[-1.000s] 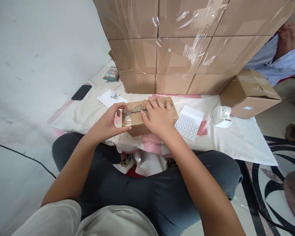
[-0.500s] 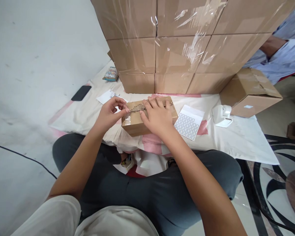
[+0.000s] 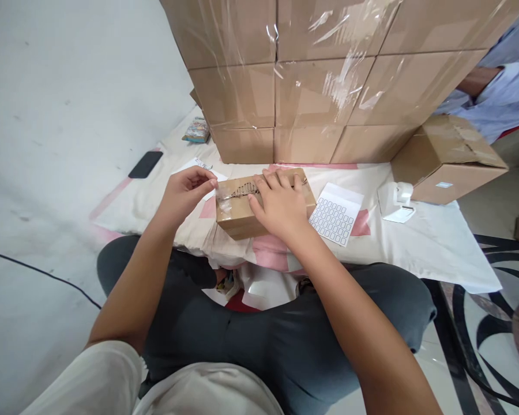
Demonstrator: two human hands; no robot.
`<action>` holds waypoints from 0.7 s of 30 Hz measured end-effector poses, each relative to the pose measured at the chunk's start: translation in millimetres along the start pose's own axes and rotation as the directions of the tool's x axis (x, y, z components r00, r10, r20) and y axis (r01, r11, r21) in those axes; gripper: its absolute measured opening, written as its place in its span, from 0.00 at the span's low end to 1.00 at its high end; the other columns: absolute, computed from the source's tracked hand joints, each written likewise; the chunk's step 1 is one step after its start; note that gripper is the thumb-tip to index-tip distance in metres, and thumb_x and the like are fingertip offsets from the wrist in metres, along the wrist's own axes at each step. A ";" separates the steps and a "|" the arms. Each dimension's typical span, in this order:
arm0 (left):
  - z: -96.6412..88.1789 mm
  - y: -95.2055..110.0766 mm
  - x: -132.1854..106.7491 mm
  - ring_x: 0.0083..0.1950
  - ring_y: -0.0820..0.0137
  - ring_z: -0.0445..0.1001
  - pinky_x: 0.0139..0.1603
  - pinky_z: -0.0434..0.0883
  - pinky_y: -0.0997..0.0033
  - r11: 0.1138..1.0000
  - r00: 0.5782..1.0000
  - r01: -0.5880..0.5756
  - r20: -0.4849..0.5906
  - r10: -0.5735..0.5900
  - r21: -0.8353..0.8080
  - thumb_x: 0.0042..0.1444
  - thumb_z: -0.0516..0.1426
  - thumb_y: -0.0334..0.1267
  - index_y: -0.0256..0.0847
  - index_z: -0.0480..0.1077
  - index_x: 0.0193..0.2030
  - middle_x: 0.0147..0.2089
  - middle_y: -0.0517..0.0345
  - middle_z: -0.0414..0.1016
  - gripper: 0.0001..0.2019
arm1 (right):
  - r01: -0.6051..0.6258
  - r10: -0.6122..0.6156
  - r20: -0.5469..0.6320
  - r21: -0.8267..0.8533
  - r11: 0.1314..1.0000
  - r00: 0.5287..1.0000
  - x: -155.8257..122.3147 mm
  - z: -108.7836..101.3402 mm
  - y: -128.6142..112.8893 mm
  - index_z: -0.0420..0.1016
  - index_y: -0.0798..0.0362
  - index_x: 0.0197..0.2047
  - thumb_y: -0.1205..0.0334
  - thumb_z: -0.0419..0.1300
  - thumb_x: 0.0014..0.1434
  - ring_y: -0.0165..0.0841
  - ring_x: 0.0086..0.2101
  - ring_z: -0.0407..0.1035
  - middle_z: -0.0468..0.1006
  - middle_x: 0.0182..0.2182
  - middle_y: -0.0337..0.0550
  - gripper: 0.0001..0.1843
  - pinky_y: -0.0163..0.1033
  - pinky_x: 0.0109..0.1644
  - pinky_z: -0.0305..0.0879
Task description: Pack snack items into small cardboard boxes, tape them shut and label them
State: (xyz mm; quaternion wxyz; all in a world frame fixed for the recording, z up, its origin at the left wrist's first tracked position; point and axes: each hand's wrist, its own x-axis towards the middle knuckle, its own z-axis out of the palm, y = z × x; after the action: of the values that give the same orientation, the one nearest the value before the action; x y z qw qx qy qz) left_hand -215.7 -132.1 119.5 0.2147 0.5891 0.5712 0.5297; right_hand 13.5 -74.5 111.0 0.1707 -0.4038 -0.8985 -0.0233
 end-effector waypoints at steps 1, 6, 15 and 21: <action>-0.3 -0.8 2.0 0.37 0.71 0.70 0.39 0.66 0.68 1.000 1.000 0.006 0.017 -0.006 0.020 0.56 0.64 0.41 0.42 0.76 0.35 0.36 0.59 0.77 0.06 | 0.001 -0.001 -0.006 0.003 1.000 1.000 0.1 0.4 0.2 0.66 0.55 0.71 0.49 0.43 0.74 0.53 0.68 0.57 0.67 0.70 0.52 0.31 0.65 0.70 0.46; 3.9 -7.9 10.4 0.39 0.68 0.71 0.45 0.68 0.65 0.994 0.997 -0.009 0.082 0.000 0.109 0.59 0.61 0.42 0.43 0.75 0.35 0.36 0.58 0.76 0.06 | -0.004 0.004 -0.012 0.008 1.000 1.000 1.0 0.8 0.1 0.67 0.54 0.70 0.50 0.43 0.73 0.53 0.67 0.58 0.68 0.69 0.52 0.30 0.65 0.70 0.47; 21.1 -29.7 8.8 0.51 0.64 0.74 0.50 0.69 0.62 0.995 0.991 0.089 0.099 -0.093 0.046 0.61 0.58 0.43 0.42 0.68 0.35 0.53 0.51 0.77 0.08 | -0.012 0.012 -0.009 0.024 1.000 1.000 1.9 2.3 -0.5 0.67 0.55 0.70 0.49 0.43 0.73 0.55 0.68 0.57 0.67 0.69 0.53 0.31 0.67 0.69 0.47; 24.5 -41.5 15.3 0.42 0.70 0.75 0.45 0.69 0.66 0.986 0.989 0.149 0.036 -0.146 -0.076 0.54 0.63 0.37 0.44 0.64 0.47 0.43 0.58 0.78 0.16 | -0.027 0.027 0.002 0.022 0.999 1.000 2.1 0.6 -3.7 0.67 0.56 0.70 0.50 0.44 0.73 0.56 0.68 0.56 0.67 0.69 0.55 0.31 0.68 0.69 0.49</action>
State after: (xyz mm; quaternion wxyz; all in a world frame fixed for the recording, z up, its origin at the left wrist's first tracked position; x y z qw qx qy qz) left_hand -216.2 -99.2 81.2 0.2849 0.5442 0.5886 0.5255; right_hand 9.4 -75.4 111.5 0.1748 -0.4140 -0.8933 -0.0108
